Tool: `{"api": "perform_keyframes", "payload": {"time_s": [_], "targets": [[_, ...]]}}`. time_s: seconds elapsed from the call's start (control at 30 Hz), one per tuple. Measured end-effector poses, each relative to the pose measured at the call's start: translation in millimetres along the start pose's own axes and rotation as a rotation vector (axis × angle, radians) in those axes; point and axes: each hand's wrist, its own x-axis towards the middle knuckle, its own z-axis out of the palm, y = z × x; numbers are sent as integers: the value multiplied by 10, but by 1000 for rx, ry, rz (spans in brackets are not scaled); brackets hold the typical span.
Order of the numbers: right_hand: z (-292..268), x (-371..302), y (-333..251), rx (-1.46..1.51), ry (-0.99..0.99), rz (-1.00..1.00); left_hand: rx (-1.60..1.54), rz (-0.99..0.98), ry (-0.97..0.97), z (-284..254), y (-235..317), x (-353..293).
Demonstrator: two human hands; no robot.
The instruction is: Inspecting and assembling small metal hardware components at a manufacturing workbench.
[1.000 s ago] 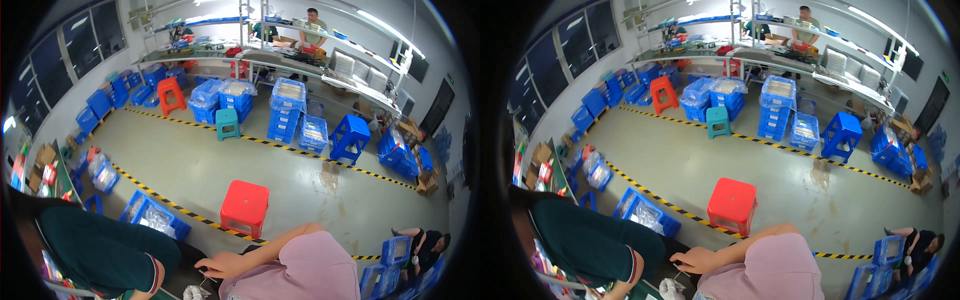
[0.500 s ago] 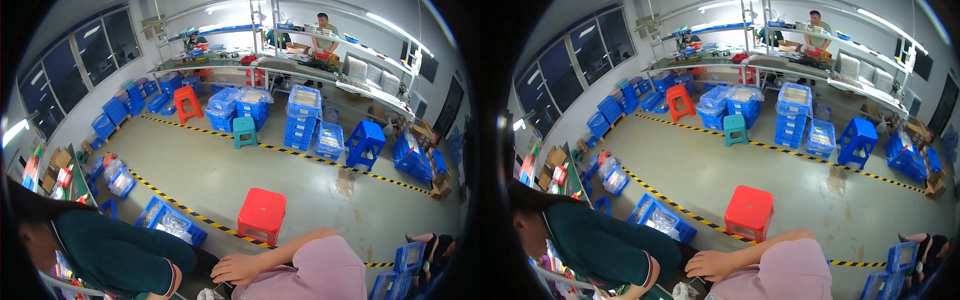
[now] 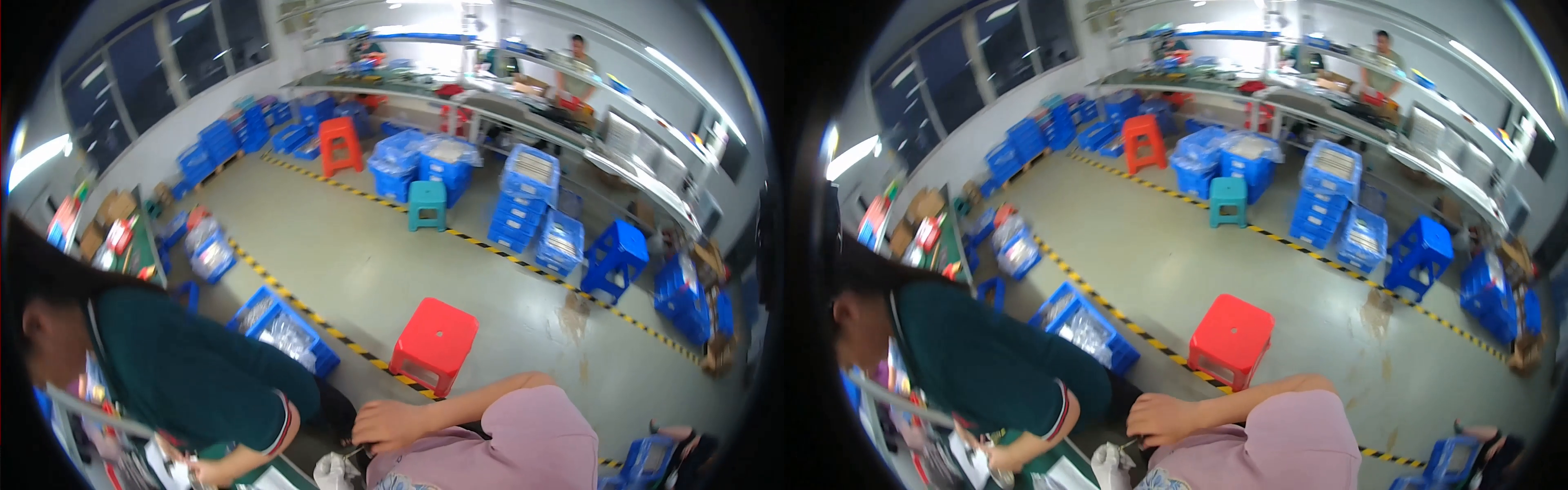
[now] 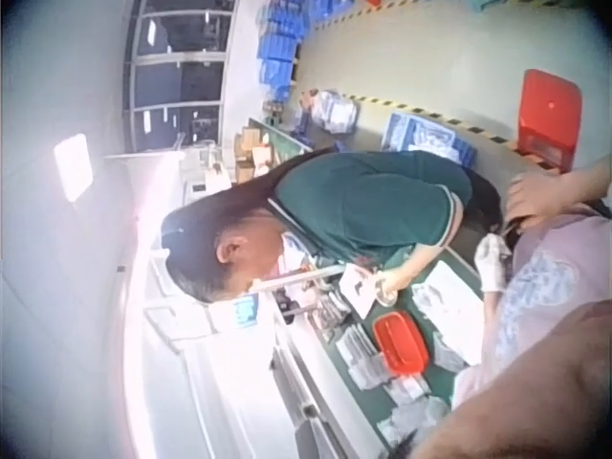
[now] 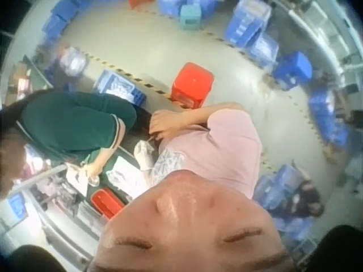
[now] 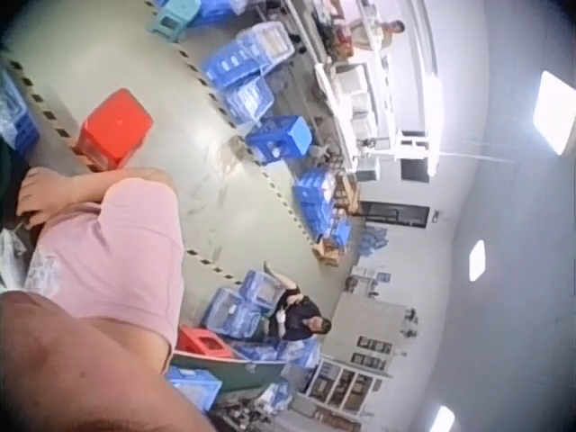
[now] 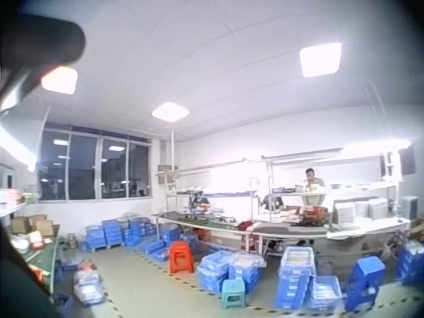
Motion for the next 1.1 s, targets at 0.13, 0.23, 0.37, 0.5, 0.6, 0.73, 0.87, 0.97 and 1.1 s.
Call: {"api": "perform_keyframes", "payload": {"time_s": [0.13, 0.23, 0.37, 0.5, 0.6, 0.73, 0.87, 0.97, 1.1], "targets": [[32, 70, -158, 150, -279, 543, -285, -349, 39, 141, 735, 10], [-78, 89, -167, 56, -124, 309, -403, -416, 119, 164, 757, -52], [-98, 195, -69, -44, -155, -69, -511, -375, 165, 192, 668, -187], [76, 245, -130, 843, -460, 880, -538, -391, 303, 200, 646, -399], [102, 480, -97, 318, -390, 204, -608, -399, 390, 179, 617, -524], [132, 658, -89, 104, -266, -474, -644, -403, 458, 185, 614, -647], [233, 444, -47, 491, -682, 324, -591, -317, 442, 211, 582, -674], [316, 480, -59, 453, -499, 392, -655, -363, 521, 150, 606, -675], [238, 752, -114, 202, -271, -451, -692, -435, 521, 108, 603, -764]]}}
